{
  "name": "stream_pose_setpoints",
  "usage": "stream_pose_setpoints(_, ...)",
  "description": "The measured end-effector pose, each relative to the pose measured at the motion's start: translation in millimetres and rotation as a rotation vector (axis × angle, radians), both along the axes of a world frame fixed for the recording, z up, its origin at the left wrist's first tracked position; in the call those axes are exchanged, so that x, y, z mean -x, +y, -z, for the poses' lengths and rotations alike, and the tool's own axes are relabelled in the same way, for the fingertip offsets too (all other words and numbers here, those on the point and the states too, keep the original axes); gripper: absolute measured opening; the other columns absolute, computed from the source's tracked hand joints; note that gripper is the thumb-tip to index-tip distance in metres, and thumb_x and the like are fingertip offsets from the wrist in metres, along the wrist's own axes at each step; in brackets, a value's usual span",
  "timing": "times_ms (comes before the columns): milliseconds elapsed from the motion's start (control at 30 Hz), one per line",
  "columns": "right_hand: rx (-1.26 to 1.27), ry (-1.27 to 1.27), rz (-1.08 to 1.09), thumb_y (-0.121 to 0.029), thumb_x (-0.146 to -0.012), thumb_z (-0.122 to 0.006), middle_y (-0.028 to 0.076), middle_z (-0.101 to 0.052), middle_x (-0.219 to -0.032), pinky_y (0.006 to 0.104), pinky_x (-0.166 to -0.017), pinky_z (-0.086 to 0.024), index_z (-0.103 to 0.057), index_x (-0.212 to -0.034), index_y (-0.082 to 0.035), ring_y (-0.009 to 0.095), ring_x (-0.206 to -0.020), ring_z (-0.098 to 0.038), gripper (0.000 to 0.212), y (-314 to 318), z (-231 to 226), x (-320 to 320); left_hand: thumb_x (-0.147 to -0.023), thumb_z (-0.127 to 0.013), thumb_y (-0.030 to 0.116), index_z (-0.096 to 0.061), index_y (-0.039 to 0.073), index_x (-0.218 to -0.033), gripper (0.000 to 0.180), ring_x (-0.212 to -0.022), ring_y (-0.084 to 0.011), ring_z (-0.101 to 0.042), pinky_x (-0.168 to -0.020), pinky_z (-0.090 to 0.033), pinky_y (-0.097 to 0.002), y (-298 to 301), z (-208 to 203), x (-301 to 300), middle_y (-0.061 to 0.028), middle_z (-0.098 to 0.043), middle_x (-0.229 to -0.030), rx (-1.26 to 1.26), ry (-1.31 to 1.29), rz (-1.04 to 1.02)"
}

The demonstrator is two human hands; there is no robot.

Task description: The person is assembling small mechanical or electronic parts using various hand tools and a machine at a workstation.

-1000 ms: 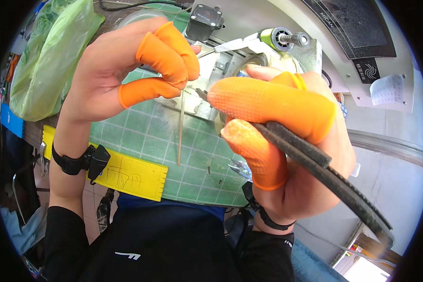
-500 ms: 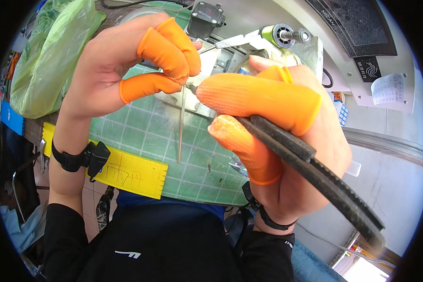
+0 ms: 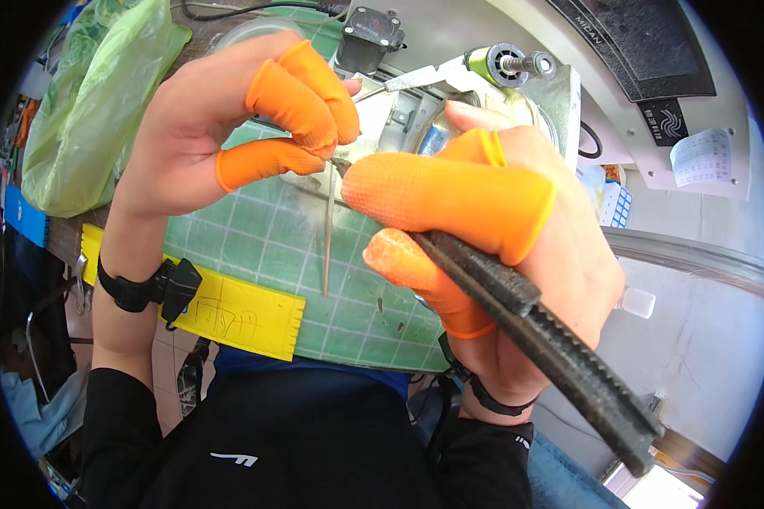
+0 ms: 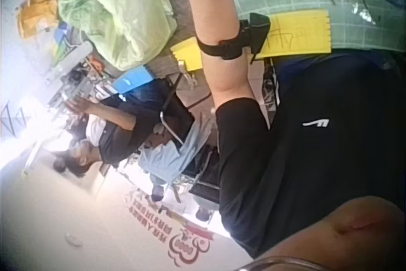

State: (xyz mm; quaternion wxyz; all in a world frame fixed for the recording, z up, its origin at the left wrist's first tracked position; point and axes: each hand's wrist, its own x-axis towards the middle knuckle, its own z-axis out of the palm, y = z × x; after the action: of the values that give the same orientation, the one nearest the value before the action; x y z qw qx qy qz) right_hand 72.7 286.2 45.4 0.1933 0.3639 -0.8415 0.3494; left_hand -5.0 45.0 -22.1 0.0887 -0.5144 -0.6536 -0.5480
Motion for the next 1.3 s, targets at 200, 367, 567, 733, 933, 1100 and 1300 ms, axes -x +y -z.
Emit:
stream_pose_setpoints(200, 0.014, 0.046, -0.016, -0.028, -0.099, -0.069, 0.015, -0.066, -0.077, 0.0613, -0.1, -0.05, -0.065, -0.109, 0.009, 0.026, -0.072, -0.064, 0.038, 2.4, 1.0, -3.1, -0.081, -0.08, 0.001, -0.069, 0.003, -0.092, 0.015, -0.092, -0.0261, -0.07, -0.093, -0.058, -0.0421, 0.9, 0.6, -3.2, -0.0115, -0.072, -0.096, -0.021, -0.011, -0.015)
stream_pose_setpoints(367, 0.501, 0.051, 0.178, -0.022, -0.105, -0.054, 0.017, -0.063, -0.077, 0.0378, -0.066, -0.051, -0.06, -0.102, 0.009, 0.026, -0.072, -0.061, 0.032, 36.8, -16.6, -39.2, -0.08, -0.08, 0.001, -0.069, 0.004, -0.09, 0.016, -0.091, -0.0265, -0.071, -0.092, -0.058, -0.0413, 3.7, 0.3, -3.7, -0.0111, -0.072, -0.095, -0.044, -0.037, -0.008)
stream_pose_setpoints(567, -0.609, -0.515, 0.134, -0.02, -0.087, -0.079, 0.012, -0.059, -0.08, 0.0398, -0.059, -0.049, -0.064, -0.089, -0.006, 0.031, -0.067, -0.062, 0.02, 55.0, -29.8, -84.9, -0.081, -0.08, 0.0, -0.068, 0.004, -0.09, 0.015, -0.093, -0.0267, -0.07, -0.094, -0.057, -0.0429, -0.3, -1.1, -8.7, -0.011, -0.073, -0.095, -0.019, -0.059, -0.007)
stream_pose_setpoints(733, -0.844, -0.763, 0.272, -0.019, -0.092, -0.073, 0.014, -0.063, -0.088, 0.0465, -0.067, -0.054, -0.059, -0.097, -0.004, 0.038, -0.078, -0.067, 0.021, 80.5, 42.9, -114.1, -0.083, -0.077, -0.002, -0.065, 0.002, -0.091, 0.015, -0.095, -0.0264, -0.067, -0.107, -0.051, -0.0519, 5.0, -5.0, -6.3, -0.0116, -0.069, -0.096, 0.026, -0.066, -0.012)
stream_pose_setpoints(933, -0.424, -0.495, 0.567, -0.011, -0.084, -0.082, 0.011, -0.062, -0.09, 0.0398, -0.068, -0.051, -0.065, -0.104, -0.005, 0.029, -0.078, -0.064, 0.027, 97.3, 50.3, -116.6, -0.085, -0.074, -0.004, -0.064, 0.001, -0.093, 0.013, -0.096, -0.0252, -0.065, -0.105, -0.049, -0.0476, 7.6, -3.2, -17.3, -0.0096, -0.066, -0.096, -0.028, -0.204, -0.04)
stream_pose_setpoints(1100, -0.274, 0.079, 0.82, -0.008, -0.076, -0.086, 0.009, -0.062, -0.095, 0.0407, -0.072, -0.051, -0.064, -0.101, -0.006, 0.03, -0.084, -0.064, 0.034, 136.3, 24.7, -75.0, -0.085, -0.073, -0.006, -0.064, 0.0, -0.094, 0.014, -0.095, -0.0253, -0.065, -0.106, -0.049, -0.0498, 14.1, -27.8, -37.3, -0.011, -0.066, -0.097, 0.004, -0.182, -0.153)
stream_pose_setpoints(1300, -0.124, 0.21, 0.851, 0.002, -0.079, -0.08, 0.011, -0.061, -0.095, 0.0388, -0.074, -0.051, -0.062, -0.098, -0.002, 0.029, -0.084, -0.064, 0.027, 157.8, 41.6, -67.1, -0.08, -0.076, -0.007, -0.064, 0.0, -0.094, 0.02, -0.092, -0.0274, -0.067, -0.093, -0.054, -0.0431, 41.9, -63.6, -53.9, -0.0123, -0.069, -0.099, 0.211, 0.339, -0.383)
